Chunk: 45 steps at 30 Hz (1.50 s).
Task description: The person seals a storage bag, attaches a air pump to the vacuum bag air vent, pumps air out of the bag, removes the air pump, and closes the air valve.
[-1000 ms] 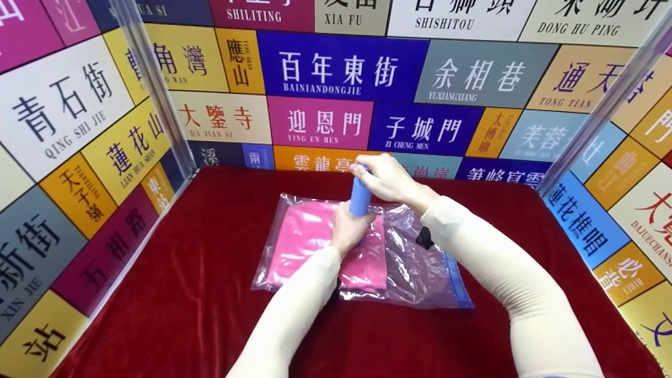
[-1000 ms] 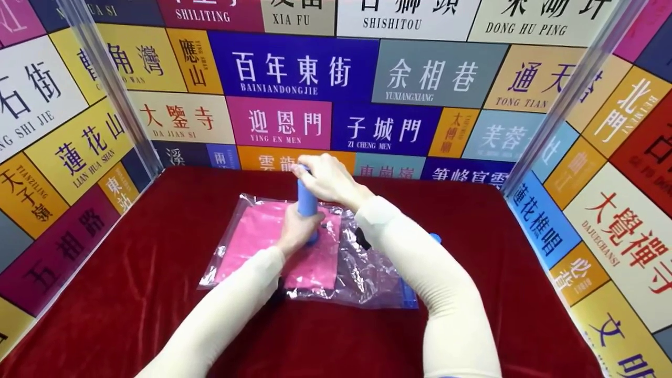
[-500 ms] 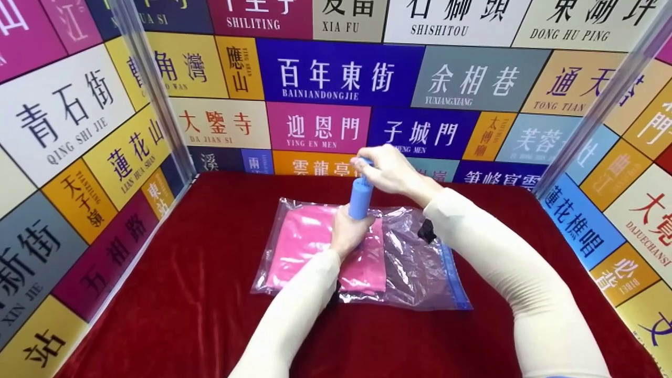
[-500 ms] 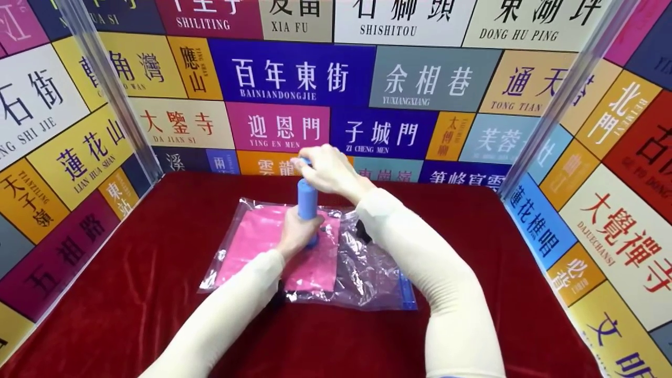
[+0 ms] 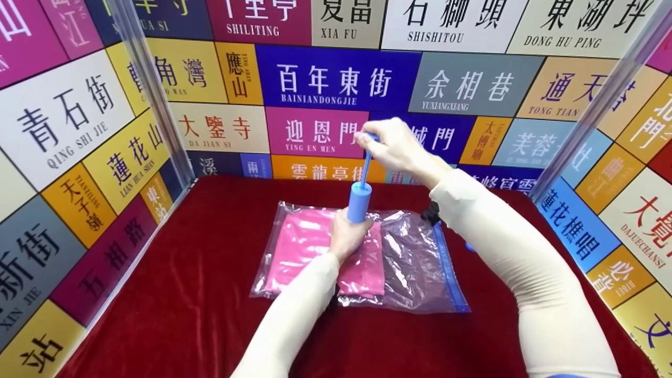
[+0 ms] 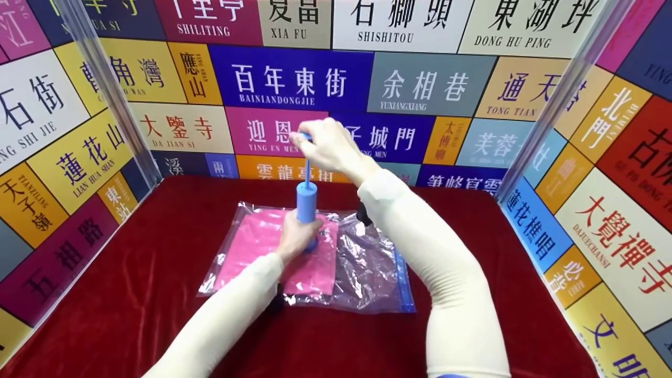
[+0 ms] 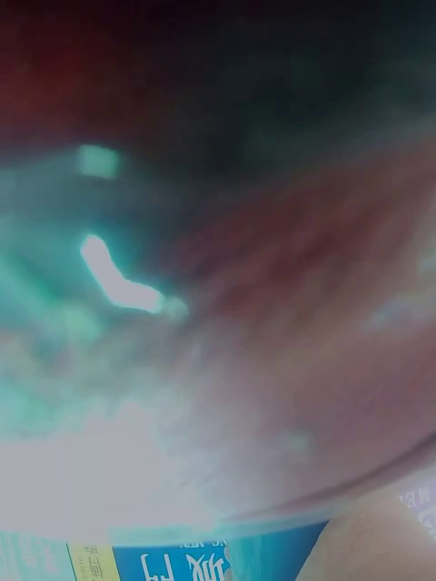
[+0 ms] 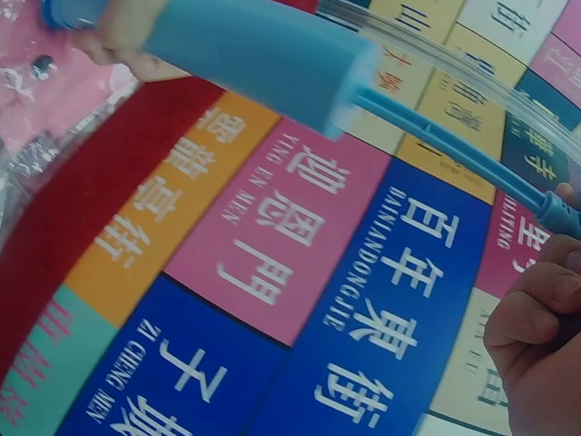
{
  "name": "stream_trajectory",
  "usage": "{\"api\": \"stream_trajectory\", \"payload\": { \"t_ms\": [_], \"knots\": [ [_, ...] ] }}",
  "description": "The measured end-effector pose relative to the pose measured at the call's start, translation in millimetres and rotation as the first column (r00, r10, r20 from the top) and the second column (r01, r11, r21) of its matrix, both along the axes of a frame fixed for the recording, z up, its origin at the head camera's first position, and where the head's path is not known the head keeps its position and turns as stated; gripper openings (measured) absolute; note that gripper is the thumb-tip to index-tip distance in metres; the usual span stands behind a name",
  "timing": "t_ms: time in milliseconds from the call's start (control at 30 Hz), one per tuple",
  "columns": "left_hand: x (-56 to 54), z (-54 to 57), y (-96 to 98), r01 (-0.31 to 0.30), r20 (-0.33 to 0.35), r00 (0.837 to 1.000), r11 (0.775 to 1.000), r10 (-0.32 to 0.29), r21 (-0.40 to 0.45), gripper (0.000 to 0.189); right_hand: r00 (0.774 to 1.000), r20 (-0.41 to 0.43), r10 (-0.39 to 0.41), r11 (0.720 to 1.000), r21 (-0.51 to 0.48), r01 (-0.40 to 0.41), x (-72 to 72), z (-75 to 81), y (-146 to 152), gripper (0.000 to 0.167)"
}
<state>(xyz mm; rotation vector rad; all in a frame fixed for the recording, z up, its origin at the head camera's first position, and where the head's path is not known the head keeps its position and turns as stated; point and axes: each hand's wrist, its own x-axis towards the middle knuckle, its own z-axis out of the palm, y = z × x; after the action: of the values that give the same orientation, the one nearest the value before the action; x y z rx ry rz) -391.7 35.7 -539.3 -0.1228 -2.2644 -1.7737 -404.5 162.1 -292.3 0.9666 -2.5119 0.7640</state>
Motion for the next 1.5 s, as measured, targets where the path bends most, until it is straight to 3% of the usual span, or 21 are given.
{"api": "stream_trajectory", "payload": {
  "t_ms": [267,633,1033,1267,1500],
  "knots": [
    [-0.1,-4.0,0.5,-0.010,-0.003,1.000,0.999,0.010,-0.031,0.015,0.996,-0.090,-0.016,1.000,-0.004,0.016,1.1,27.1,0,0.032],
    [1.0,-5.3,3.1,-0.006,0.005,1.000,1.000,0.006,-0.021,0.014,0.987,-0.138,-0.079,0.996,-0.053,0.072,6.0,56.1,6,0.036],
    [3.6,-4.7,2.9,0.009,0.030,1.000,1.000,-0.009,0.002,0.013,0.984,-0.160,-0.081,0.995,-0.078,0.070,2.1,53.7,6,0.037],
    [-0.7,-5.0,2.1,-0.019,0.022,1.000,1.000,0.019,0.000,0.012,0.982,-0.173,-0.078,0.994,-0.089,0.063,-0.9,52.3,4,0.037],
    [-1.6,-3.6,-0.4,-0.017,0.026,1.000,1.000,0.017,-0.004,0.012,0.987,-0.143,-0.072,0.995,-0.085,0.061,-2.4,51.7,0,0.041]
  ]
}}
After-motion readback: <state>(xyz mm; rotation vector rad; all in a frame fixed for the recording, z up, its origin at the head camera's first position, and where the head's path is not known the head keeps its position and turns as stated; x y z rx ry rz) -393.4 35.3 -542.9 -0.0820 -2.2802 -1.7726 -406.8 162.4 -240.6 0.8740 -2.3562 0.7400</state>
